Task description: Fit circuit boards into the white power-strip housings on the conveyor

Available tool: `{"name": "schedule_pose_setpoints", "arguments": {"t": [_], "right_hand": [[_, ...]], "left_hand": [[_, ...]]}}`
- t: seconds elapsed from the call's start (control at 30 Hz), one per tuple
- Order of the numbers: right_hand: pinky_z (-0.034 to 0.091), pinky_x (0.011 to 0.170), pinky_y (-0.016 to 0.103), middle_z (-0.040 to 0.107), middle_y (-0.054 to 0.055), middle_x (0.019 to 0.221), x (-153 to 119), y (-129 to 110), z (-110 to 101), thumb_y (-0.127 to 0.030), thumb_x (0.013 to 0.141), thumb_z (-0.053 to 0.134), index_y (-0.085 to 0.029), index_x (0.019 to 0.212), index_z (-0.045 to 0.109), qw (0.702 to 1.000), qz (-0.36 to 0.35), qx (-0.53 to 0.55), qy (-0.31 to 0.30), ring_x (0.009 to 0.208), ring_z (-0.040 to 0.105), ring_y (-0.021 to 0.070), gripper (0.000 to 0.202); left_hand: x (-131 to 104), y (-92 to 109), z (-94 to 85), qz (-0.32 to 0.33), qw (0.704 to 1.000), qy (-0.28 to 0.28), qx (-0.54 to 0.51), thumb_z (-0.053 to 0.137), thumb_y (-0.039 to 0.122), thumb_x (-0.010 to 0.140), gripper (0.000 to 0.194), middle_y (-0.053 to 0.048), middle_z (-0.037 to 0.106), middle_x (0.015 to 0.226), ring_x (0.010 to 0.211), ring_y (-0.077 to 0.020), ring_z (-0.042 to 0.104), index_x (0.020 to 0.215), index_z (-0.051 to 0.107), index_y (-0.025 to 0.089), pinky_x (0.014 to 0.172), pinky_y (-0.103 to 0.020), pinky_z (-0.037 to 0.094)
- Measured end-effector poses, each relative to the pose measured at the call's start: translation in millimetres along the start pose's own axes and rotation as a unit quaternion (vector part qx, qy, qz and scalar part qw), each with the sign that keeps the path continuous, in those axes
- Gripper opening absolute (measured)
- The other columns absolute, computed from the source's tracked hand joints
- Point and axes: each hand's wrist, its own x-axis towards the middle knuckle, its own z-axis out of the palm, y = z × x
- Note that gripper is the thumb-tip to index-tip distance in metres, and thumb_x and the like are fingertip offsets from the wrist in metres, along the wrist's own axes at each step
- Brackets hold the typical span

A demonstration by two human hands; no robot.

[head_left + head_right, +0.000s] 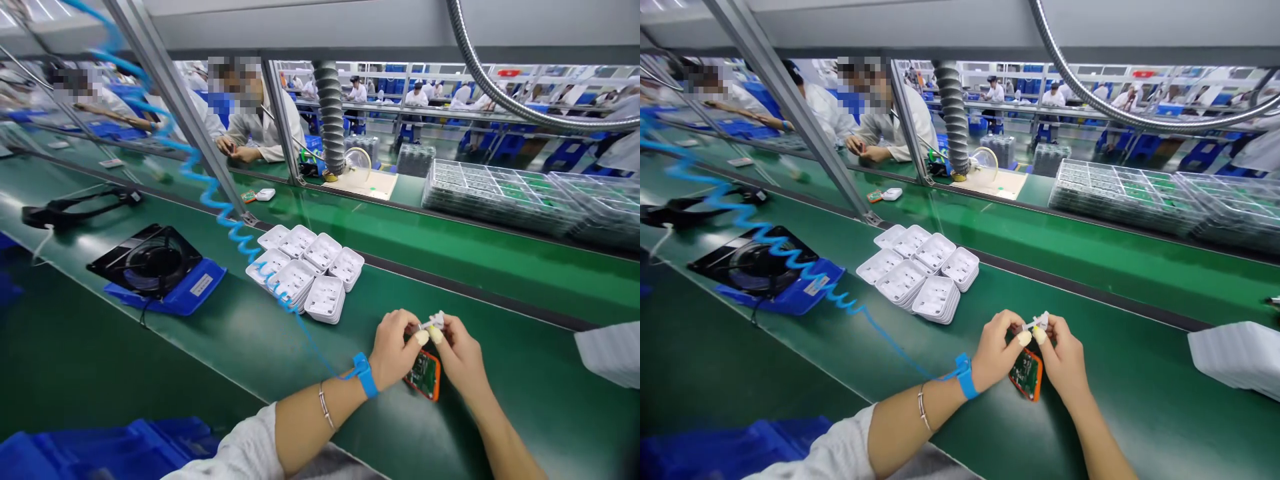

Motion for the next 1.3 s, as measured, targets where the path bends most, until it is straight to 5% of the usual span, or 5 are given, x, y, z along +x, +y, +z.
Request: {"name": "schedule_pose_setpoints", "arguments": {"t": [0.27,0.6,0.8,1.07,1.3], "right_hand": [[0.048,0.065,0.031,0.064,0.003,0.085,20,30,16,-0.039,0.082,0.045,-0.022,0.097,0.059,0.991,-0.016,-0.129,-0.008,0.07,0.06,0.0172,0.027],[0.046,0.063,0.029,0.061,0.002,0.083,14,19,14,-0.036,0.085,0.043,-0.021,0.097,0.059,0.991,-0.049,-0.121,-0.017,0.068,0.057,0.0153,0.025],[0.047,0.072,0.03,0.059,0.005,0.093,6,6,14,-0.034,0.087,0.044,-0.021,0.097,0.057,0.989,-0.117,-0.083,0.021,0.082,0.057,0.017,0.021],[0.046,0.074,0.032,0.056,0.007,0.094,-2,-7,9,-0.027,0.088,0.043,-0.022,0.108,0.053,0.98,-0.145,-0.132,0.039,0.085,0.055,0.0187,0.023],[0.044,0.07,0.031,0.056,0.006,0.09,6,5,7,-0.02,0.084,0.041,-0.02,0.094,0.053,0.97,-0.118,-0.207,0.054,0.082,0.053,0.0188,0.015]], "left_hand": [[28,17,-74.0,0.09,0.969,0.002,0.23,0.046,0.022,0.084,0.017,-0.009,0.054,0.109,0.103,-0.0232,0.047,0.099,0.053,0.019,0.09,-0.038,0.036],[115,-29,-195.2,-0.102,0.851,0.069,0.511,0.053,0.014,0.079,0.006,-0.01,0.053,0.084,0.094,-0.0284,0.049,0.074,0.05,0.014,0.082,-0.046,0.038],[91,-8,-149.0,-0.087,0.88,0.111,0.454,0.035,0.011,0.086,0.014,-0.009,0.051,0.094,0.089,-0.0227,0.052,0.093,0.045,0.016,0.078,-0.035,0.041],[33,-6,-8.7,-0.042,0.974,-0.098,0.2,0.038,0.009,0.08,0.042,-0.01,0.054,0.104,0.095,-0.0214,0.054,0.122,0.039,0.016,0.083,-0.032,0.043],[18,-23,11.9,-0.107,0.985,-0.117,-0.073,0.034,0.0,0.068,0.052,-0.006,0.055,0.114,0.107,-0.0172,0.049,0.114,0.048,0.02,0.096,-0.033,0.039]]}}
